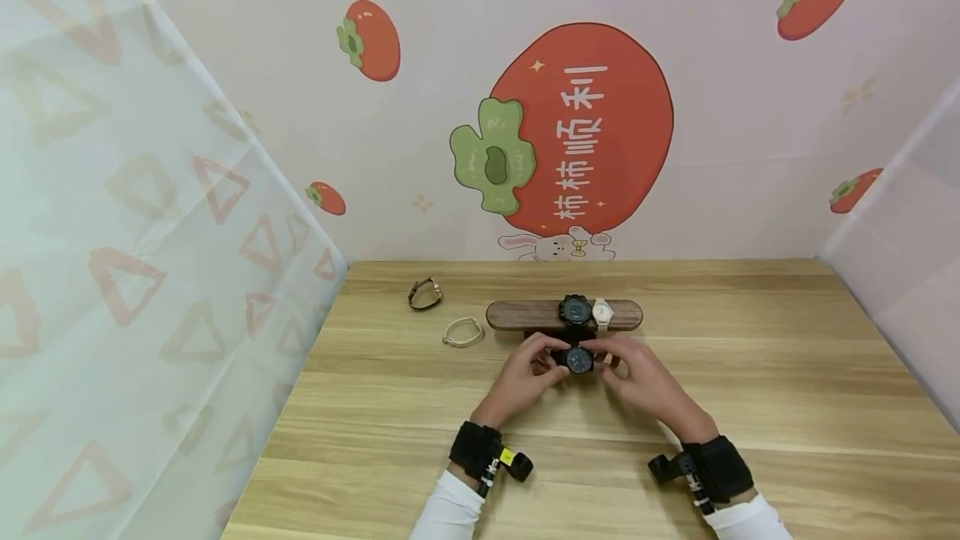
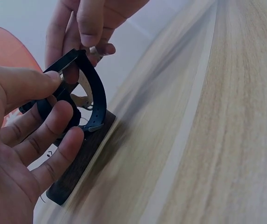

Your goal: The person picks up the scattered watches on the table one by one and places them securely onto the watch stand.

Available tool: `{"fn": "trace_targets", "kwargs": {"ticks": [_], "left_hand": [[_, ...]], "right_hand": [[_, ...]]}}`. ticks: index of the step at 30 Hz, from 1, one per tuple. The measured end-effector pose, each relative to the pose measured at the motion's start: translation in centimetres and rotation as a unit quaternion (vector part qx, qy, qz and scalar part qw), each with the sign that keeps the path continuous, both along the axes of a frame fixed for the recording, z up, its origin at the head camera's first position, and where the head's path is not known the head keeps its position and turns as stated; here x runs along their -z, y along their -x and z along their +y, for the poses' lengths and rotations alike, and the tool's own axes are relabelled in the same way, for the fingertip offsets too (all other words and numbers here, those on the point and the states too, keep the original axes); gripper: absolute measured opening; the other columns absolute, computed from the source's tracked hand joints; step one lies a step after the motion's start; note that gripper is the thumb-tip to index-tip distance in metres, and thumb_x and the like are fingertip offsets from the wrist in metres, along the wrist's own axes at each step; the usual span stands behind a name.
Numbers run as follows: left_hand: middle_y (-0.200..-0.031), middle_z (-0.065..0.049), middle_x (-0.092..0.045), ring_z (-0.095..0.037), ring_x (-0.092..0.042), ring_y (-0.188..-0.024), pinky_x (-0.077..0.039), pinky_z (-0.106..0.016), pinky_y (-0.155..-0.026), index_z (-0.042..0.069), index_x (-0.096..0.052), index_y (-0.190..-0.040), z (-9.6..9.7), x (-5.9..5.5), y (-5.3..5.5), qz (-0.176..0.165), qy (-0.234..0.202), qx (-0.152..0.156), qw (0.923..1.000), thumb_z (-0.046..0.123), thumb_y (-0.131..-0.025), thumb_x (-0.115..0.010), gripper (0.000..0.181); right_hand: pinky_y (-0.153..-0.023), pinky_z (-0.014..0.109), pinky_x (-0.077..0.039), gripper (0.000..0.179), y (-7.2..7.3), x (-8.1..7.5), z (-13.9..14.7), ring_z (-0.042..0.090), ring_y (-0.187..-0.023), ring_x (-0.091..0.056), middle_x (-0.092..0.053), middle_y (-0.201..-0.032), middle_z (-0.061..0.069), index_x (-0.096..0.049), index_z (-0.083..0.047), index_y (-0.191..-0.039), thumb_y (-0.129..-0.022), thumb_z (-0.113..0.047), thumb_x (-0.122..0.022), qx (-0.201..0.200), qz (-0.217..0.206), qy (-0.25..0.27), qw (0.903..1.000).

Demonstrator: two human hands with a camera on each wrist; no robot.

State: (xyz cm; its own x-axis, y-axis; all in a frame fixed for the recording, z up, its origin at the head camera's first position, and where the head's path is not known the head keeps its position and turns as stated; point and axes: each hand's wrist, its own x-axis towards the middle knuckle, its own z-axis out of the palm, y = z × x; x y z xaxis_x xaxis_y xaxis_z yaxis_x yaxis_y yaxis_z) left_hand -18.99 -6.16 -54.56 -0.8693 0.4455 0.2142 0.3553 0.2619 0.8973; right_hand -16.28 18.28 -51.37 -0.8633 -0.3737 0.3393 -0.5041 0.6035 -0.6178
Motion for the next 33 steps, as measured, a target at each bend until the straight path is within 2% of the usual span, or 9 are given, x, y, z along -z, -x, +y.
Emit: {"fn": "trace_targets", "kwargs": {"ticks": [10, 17, 24, 29, 33], "left_hand": [[-0.121, -0.003, -0.067, -0.004, -0.064, -0.095, -0.061, -0.024, -0.085, 0.021, -0.07, -0.134, -0.1, -0.09, -0.09, -0.003, -0.006, -0.01, 0.9999, 0.016, -0.1, -0.077, 0.035], [-0.131, -0.001, -0.063, -0.01, -0.068, -0.101, -0.062, -0.026, -0.088, 0.022, -0.07, -0.129, -0.33, -0.27, -0.1, -0.024, -0.046, -0.018, 0.9985, 0.018, -0.099, -0.079, 0.032], [-0.127, -0.004, -0.065, -0.012, -0.068, -0.112, -0.063, -0.028, -0.096, 0.015, -0.074, -0.123, -0.51, -0.3, -0.07, -0.037, -0.084, -0.009, 0.9957, 0.021, -0.101, -0.077, 0.023], [-0.128, -0.005, -0.068, -0.015, -0.069, -0.113, -0.062, -0.028, -0.097, 0.015, -0.073, -0.13, -0.61, -0.44, -0.04, -0.028, -0.08, 0.005, 0.9964, 0.021, -0.102, -0.075, 0.029], [-0.131, -0.009, -0.067, -0.022, -0.071, -0.109, -0.063, -0.03, -0.095, 0.012, -0.07, -0.136, -0.57, -0.45, 0.02, -0.004, -0.075, 0.019, 0.997, 0.014, -0.098, -0.08, 0.039]], "right_hand": [[-0.07, 0.026, -0.057, 0.041, 0.16, 0.37, 0.09, 0.01, -0.086, -0.064, -0.074, -0.111, 0.005, -0.076, -0.009, -0.128, -0.091, 0.006, -0.078, 0.001, 0.01, 0.011, 0.9999], [-0.073, 0.029, -0.059, 0.035, 0.3, 0.62, 0.29, 0.015, -0.09, -0.068, -0.075, -0.107, 0.001, -0.076, -0.012, -0.123, -0.09, 0.0, -0.082, -0.006, 0.015, 0.03, 0.9994], [-0.076, 0.032, -0.06, 0.036, 0.26, 0.51, 0.33, 0.018, -0.091, -0.069, -0.073, -0.103, -0.003, -0.073, -0.014, -0.119, -0.088, -0.003, -0.086, -0.016, 0.016, 0.051, 0.9984], [-0.077, 0.032, -0.06, 0.034, 0.26, 0.64, 0.34, 0.019, -0.092, -0.07, -0.073, -0.104, -0.004, -0.072, -0.015, -0.118, -0.089, -0.007, -0.087, -0.01, 0.006, 0.055, 0.9984], [-0.077, 0.031, -0.061, 0.039, 0.35, 0.78, 0.25, 0.019, -0.092, -0.07, -0.074, -0.109, -0.001, -0.07, -0.013, -0.123, -0.089, -0.009, -0.088, -0.004, 0.011, 0.055, 0.9984]]}}
